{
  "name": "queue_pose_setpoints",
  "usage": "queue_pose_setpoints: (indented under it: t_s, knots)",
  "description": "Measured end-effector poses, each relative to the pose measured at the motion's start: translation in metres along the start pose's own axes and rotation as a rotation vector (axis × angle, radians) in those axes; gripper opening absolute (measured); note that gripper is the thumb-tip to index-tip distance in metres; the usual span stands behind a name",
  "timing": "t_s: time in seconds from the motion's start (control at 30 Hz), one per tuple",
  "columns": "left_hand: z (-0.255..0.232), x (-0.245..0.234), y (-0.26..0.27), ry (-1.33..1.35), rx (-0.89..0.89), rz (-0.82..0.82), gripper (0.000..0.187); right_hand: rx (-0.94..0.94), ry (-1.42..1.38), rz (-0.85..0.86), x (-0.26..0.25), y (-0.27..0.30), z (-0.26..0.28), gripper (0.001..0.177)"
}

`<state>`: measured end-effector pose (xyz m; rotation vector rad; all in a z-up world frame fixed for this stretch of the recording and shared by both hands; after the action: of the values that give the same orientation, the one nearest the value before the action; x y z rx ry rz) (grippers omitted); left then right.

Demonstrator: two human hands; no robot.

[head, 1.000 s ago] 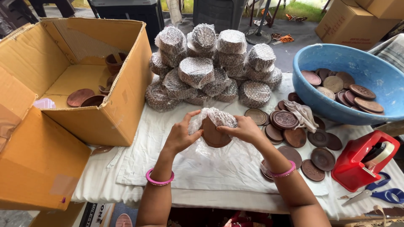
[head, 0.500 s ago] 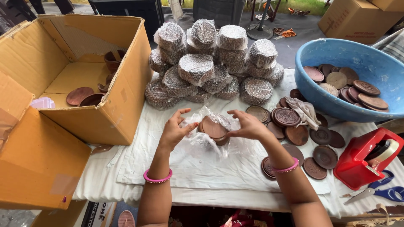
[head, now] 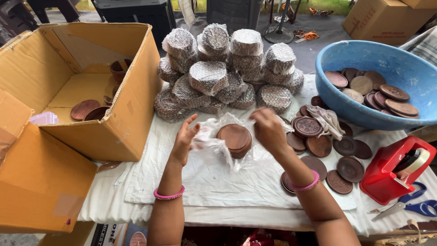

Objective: The person wipes wooden coasters with a cloth and wraps them individually in bubble wrap.

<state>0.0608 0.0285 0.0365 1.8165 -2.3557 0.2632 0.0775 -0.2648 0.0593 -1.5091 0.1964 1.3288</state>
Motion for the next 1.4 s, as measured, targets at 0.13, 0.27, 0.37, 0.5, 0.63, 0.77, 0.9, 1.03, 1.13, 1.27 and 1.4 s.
queue_pose_setpoints:
  t_s: [0.13, 0.27, 0.37, 0.5, 0.63, 0.77, 0.9, 1.03, 1.13, 1.27, 1.4]
  knots:
    - [-0.012, -0.010, 0.006, -0.461, 0.063, -0.183, 0.070, 0.078, -0.336, 0.366, 0.026, -0.001, 0.055, 0.018]
    - [-0.016, -0.037, 0.011, -1.032, -0.026, -0.446, 0.038, 0.059, -0.201, 0.472, 0.042, -0.004, 0.071, 0.036]
    - [-0.012, -0.038, 0.009, -1.023, -0.024, -0.412, 0.036, 0.072, -0.130, 0.598, 0.045, -0.003, 0.065, 0.056]
    - [-0.010, -0.021, -0.005, -1.348, 0.416, -0.474, 0.062, 0.036, -0.138, 0.753, 0.043, -0.005, 0.073, 0.062]
    - [-0.008, -0.011, -0.029, -1.313, 0.099, -0.357, 0.069, 0.102, -0.064, 0.770, 0.046, -0.002, 0.078, 0.068]
    - [-0.021, -0.005, -0.033, -1.168, -0.348, -0.225, 0.056, 0.006, -0.056, 0.666, 0.046, 0.000, 0.083, 0.075]
    - [0.001, -0.018, -0.071, -1.284, -0.035, -0.233, 0.040, 0.012, -0.068, 0.653, 0.045, -0.001, 0.083, 0.072]
    - [0.010, -0.022, -0.081, -0.962, -0.098, -0.213, 0.035, 0.022, -0.079, 0.639, 0.045, -0.001, 0.085, 0.072]
    - [0.005, -0.022, -0.077, -0.989, -0.209, -0.268, 0.036, 0.027, -0.056, 0.639, 0.045, 0.000, 0.083, 0.072]
    - [0.020, -0.016, -0.094, -1.442, 0.095, -0.186, 0.037, 0.018, -0.036, 0.634, 0.048, 0.000, 0.083, 0.072]
    - [0.036, -0.011, -0.105, -1.122, -0.066, 0.000, 0.040, 0.013, -0.036, 0.613, 0.047, 0.000, 0.084, 0.072]
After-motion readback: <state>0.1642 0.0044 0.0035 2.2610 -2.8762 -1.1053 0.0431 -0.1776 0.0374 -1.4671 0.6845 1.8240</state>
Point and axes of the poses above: each hand's wrist, its own y-axis away from the middle knuckle, its own x-axis out of the palm, z = x × y, the point moved 7 cm from there along -y, towards the middle knuckle, and after that the axes turned 8 degrees about z, right-handed, at the moved point
